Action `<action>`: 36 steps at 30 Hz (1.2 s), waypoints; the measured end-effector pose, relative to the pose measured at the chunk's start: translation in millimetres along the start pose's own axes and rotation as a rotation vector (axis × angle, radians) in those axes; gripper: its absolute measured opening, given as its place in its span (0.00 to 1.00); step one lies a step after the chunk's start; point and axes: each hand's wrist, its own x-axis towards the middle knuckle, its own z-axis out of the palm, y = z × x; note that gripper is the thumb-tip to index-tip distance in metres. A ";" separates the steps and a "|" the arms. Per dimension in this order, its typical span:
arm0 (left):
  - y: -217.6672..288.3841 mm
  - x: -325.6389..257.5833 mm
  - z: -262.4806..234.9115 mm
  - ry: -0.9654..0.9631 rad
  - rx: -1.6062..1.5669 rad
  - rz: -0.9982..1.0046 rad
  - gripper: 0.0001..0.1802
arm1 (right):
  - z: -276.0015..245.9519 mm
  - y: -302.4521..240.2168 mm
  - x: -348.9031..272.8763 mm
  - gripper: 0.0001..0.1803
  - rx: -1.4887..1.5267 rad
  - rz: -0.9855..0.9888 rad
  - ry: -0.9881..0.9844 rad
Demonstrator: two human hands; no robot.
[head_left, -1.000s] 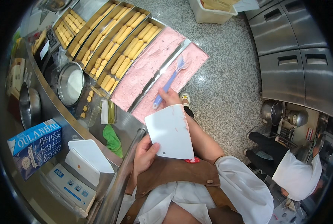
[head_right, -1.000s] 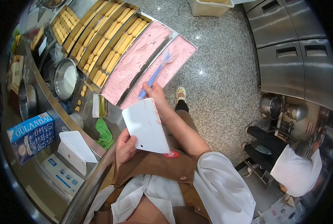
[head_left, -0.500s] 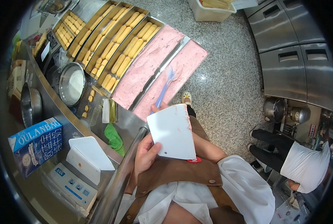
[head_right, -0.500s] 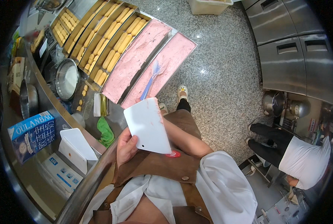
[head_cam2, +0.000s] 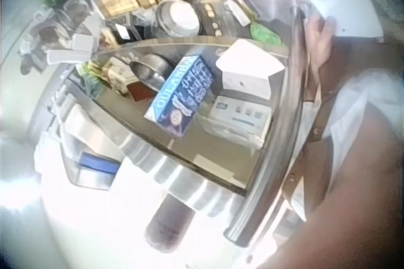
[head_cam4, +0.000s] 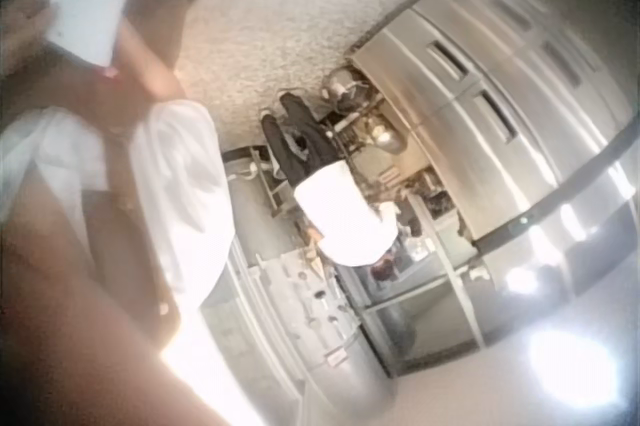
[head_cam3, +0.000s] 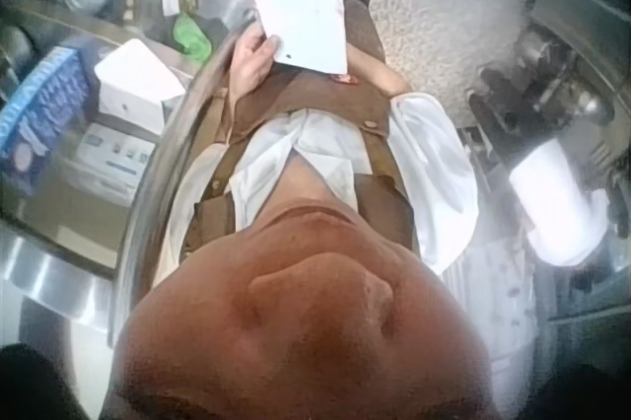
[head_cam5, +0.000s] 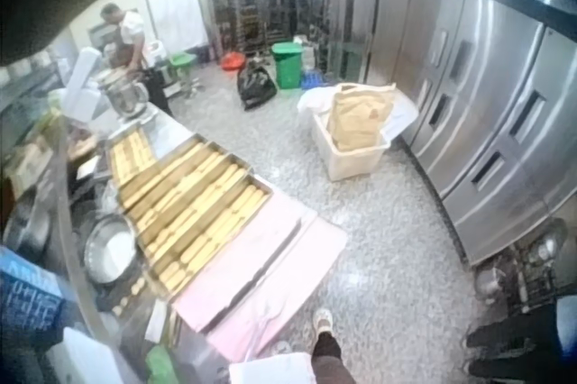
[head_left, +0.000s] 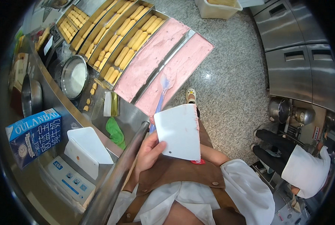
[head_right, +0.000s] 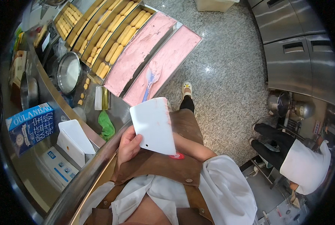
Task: The person uses a blue spatula to spread pink frosting evenly across two rectangular metal trays. The person holds a white paper in their left hand while smoothing the frosting surface with their right hand. The trays are positioned on a stainless steel counter next to trays of yellow baked goods.
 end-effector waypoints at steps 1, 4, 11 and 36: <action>-1.6 -1.7 -1.3 -0.008 0.001 -0.002 0.23 | 1.1 2.3 -1.0 0.21 0.015 0.008 0.001; -7.1 -5.7 -5.3 -0.045 0.025 0.015 0.23 | 4.4 8.1 -5.1 0.19 0.054 0.034 0.009; -19.1 -13.8 -6.6 -0.025 0.065 0.022 0.22 | 11.4 15.4 -18.0 0.17 0.141 0.081 0.042; -20.4 -6.6 1.9 -0.049 0.040 0.020 0.22 | -107.9 -19.9 77.8 0.08 0.218 0.148 0.411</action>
